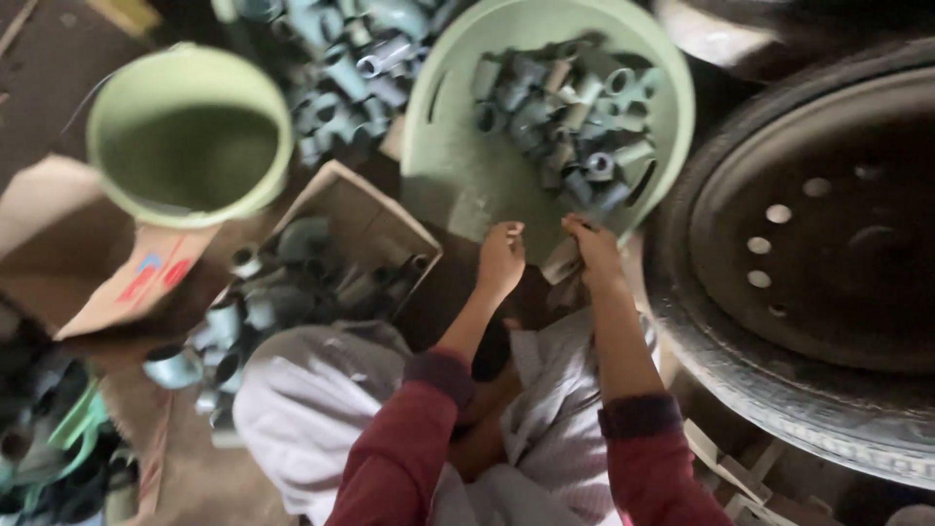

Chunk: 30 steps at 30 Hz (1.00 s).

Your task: The person sits on the floor and scrubs small gray pipe fittings one by one using a dark abrasive pad. They pick each fitting from a cardboard box, rub it thoroughly, and place it into a green plastic basket. The person repeats this process for multiple fittings throughout the clip.

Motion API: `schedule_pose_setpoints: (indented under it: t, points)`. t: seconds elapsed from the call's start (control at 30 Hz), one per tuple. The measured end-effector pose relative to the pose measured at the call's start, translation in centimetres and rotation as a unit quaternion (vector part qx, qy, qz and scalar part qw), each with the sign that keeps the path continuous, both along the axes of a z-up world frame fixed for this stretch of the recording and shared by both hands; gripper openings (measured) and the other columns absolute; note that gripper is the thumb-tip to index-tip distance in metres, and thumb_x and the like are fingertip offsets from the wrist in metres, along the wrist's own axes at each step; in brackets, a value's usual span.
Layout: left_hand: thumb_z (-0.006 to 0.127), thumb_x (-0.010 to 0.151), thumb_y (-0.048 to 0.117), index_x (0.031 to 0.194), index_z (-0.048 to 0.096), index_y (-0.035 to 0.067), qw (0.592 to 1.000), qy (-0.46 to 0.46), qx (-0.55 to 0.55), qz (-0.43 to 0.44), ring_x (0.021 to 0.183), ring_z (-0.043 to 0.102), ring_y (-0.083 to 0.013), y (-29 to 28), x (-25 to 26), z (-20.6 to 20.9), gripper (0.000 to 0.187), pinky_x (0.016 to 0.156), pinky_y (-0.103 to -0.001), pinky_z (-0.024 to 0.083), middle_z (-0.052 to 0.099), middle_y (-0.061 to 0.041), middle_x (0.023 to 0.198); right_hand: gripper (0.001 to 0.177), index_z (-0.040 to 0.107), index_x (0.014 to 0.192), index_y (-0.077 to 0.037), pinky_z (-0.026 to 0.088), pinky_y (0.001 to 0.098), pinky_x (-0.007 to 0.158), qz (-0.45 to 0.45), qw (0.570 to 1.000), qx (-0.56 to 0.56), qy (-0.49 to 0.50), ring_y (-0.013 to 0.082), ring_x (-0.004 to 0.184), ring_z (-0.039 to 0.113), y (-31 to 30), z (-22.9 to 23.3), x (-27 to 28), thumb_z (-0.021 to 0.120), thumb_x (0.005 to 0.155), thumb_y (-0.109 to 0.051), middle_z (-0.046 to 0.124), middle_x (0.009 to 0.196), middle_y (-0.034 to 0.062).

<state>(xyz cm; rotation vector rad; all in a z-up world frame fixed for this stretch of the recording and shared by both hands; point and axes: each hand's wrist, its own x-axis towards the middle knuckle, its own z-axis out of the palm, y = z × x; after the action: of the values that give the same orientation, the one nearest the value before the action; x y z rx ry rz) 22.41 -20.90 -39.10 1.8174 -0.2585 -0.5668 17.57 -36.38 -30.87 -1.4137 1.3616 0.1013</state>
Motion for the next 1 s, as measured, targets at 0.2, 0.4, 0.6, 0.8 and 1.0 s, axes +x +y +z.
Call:
schedule_pose_setpoints:
  t: [0.2, 0.4, 0.6, 0.8, 1.0]
  points:
    - [0.046, 0.105, 0.007, 0.149, 0.046, -0.001, 0.990, 0.013, 0.020, -0.138, 0.143, 0.044, -0.0451, -7.5, 3.2, -1.1, 0.045, 0.119, -0.055, 0.037, 0.049, -0.030, 0.148, 0.084, 0.054, 0.147, -0.005, 0.037, 0.0673, 0.112, -0.096, 0.993, 0.038, 0.052, 0.0418, 0.144, 0.042, -2.0, 0.6, 1.8, 0.087, 0.081, -0.045, 0.049, 0.152, 0.0221]
    - [0.055, 0.104, 0.017, 0.154, 0.044, 0.005, 0.987, 0.076, 0.032, -0.138, 0.146, 0.038, -0.0458, -8.7, 3.5, -4.3, 0.052, 0.121, -0.056, 0.035, 0.038, -0.028, 0.153, 0.064, 0.066, 0.134, -0.004, 0.046, 0.0609, 0.107, -0.094, 0.995, 0.019, 0.020, 0.0411, 0.134, 0.057, -3.3, -8.2, 1.9, 0.080, 0.087, -0.045, 0.067, 0.131, 0.0207]
    - [0.053, 0.108, 0.019, 0.144, 0.049, 0.005, 0.990, 0.118, -0.070, -0.042, 0.134, 0.051, -0.0376, -5.9, 2.2, 2.8, 0.038, 0.114, -0.050, 0.043, 0.048, -0.019, 0.137, 0.070, 0.054, 0.149, -0.009, 0.041, 0.0584, 0.115, 0.002, 0.998, -0.053, 0.016, 0.0391, 0.143, 0.047, -1.5, -5.4, 1.2, 0.067, 0.097, -0.053, 0.055, 0.150, 0.0198]
    - [0.065, 0.103, 0.030, 0.132, 0.048, 0.006, 0.977, 0.143, -0.130, 0.094, 0.133, 0.052, -0.0372, 2.5, -0.5, 14.8, 0.041, 0.111, -0.047, 0.047, 0.045, -0.018, 0.135, 0.076, 0.048, 0.152, -0.001, 0.034, 0.0640, 0.118, 0.109, 0.991, -0.029, -0.065, 0.0450, 0.146, 0.040, 6.3, 5.4, -2.1, 0.061, 0.102, -0.056, 0.047, 0.154, 0.0272]
    - [0.065, 0.102, 0.040, 0.140, 0.052, 0.012, 0.980, 0.048, -0.145, 0.127, 0.131, 0.056, -0.0361, 17.5, -8.6, 24.2, 0.049, 0.111, -0.051, 0.048, 0.056, -0.017, 0.135, 0.063, 0.057, 0.137, 0.007, 0.048, 0.0567, 0.104, 0.154, 0.971, 0.035, -0.180, 0.0351, 0.113, 0.067, 20.2, 16.2, -9.7, 0.070, 0.100, -0.042, 0.073, 0.099, 0.0218]
